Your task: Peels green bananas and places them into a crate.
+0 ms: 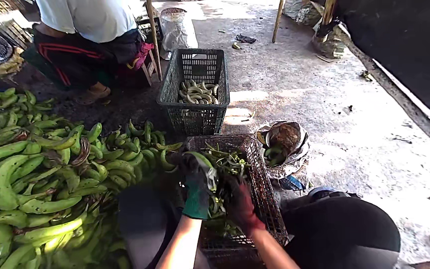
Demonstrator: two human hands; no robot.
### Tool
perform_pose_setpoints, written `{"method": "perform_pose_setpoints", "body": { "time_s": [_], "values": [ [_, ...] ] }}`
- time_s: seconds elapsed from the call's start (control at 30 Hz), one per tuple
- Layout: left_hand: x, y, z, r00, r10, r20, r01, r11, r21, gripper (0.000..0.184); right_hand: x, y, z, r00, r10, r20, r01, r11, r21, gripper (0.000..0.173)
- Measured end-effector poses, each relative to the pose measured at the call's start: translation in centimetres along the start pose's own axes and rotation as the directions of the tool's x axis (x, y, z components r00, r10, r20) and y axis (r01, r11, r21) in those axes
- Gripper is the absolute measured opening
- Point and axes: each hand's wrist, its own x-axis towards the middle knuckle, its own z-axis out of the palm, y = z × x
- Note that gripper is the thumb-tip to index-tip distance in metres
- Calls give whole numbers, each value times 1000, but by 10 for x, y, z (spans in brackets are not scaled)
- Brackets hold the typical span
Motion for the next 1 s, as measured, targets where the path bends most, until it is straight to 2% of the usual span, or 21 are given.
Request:
{"method": "perform_pose_setpoints", "body": {
  "time_s": [0.07, 0.1, 0.17, 0.23, 0.27, 0.3, 0.33, 0.37, 0.4, 0.47, 0.5, 0.53, 0.6, 0.63, 0.73, 0.8, 0.87, 0.9, 0.93, 1.0],
  "values": [
    [-12, 18, -1, 981, -130, 146, 71, 933, 353, 35, 38, -9, -25, 986, 44, 160, -24, 992, -125, 44],
    [-14, 24, -3, 955, -198, 221, 76, 884, 461, 36, 58, -10, -35, 961, 89, 261, -42, 983, -178, 44],
    [-13, 31, -11, 870, -302, 390, 71, 860, 506, 35, 86, -2, -43, 895, 151, 419, -63, 974, -216, 41],
    [-13, 33, -19, 756, -353, 552, 117, 902, 416, 26, 95, 15, -43, 869, 177, 462, -96, 976, -194, 39],
    [-15, 30, -22, 735, -341, 586, 155, 926, 344, 23, 93, 23, -42, 870, 197, 453, -132, 976, -173, 39],
    [-13, 28, -24, 771, -323, 548, 202, 941, 271, 26, 86, 25, -41, 897, 195, 398, -149, 978, -143, 40],
    [-9, 26, -22, 832, -322, 453, 267, 946, 183, 29, 76, 22, -37, 934, 165, 318, -135, 984, -114, 43],
    [-6, 23, -19, 883, -340, 323, 342, 938, 53, 30, 58, 19, -29, 965, 111, 238, -91, 992, -92, 44],
    [-3, 20, -16, 906, -376, 195, 400, 911, -101, 30, 34, 14, -19, 986, 36, 165, -23, 997, -79, 45],
    [8, 17, -9, 891, -444, 100, 449, 822, -350, 38, -1, 6, 1, 992, -123, 0, 122, 987, -101, 39],
    [10, 16, -7, 888, -451, 84, 449, 817, -361, 36, -3, 4, 5, 984, -169, -54, 160, 977, -143, 37],
    [6, 15, -7, 895, -441, 70, 442, 853, -277, 32, 1, 0, 1, 987, -158, -38, 150, 974, -169, 38],
    [-11, 22, -7, 898, -421, 124, 430, 902, -50, 26, 22, -11, -17, 994, -22, 105, 44, 977, -210, 43],
    [-15, 25, -8, 898, -410, 159, 413, 911, 11, 27, 30, -13, -23, 990, -2, 139, 33, 975, -220, 44],
    [-9, 31, -7, 924, -351, 149, 343, 936, 78, 25, 40, -15, -24, 987, -70, 144, 101, 971, -216, 43],
    [-10, 33, -9, 928, -314, 200, 293, 948, 127, 24, 58, -16, -30, 950, 141, 280, -90, 978, -189, 39],
    [-13, 33, -14, 884, -360, 297, 372, 928, 18, 26, 77, -8, -40, 863, 340, 374, -318, 940, -121, 40],
    [-10, 36, -15, 868, -384, 314, 425, 902, -73, 29, 79, -5, -42, 861, 370, 350, -370, 927, -69, 41],
    [-5, 38, -15, 855, -399, 331, 463, 875, -140, 34, 73, -4, -42, 884, 348, 313, -357, 934, -31, 41],
    [5, 32, -24, 847, -394, 358, 492, 836, -244, 40, 37, -1, -33, 964, 116, 241, -114, 993, -23, 41]
  ]
}}
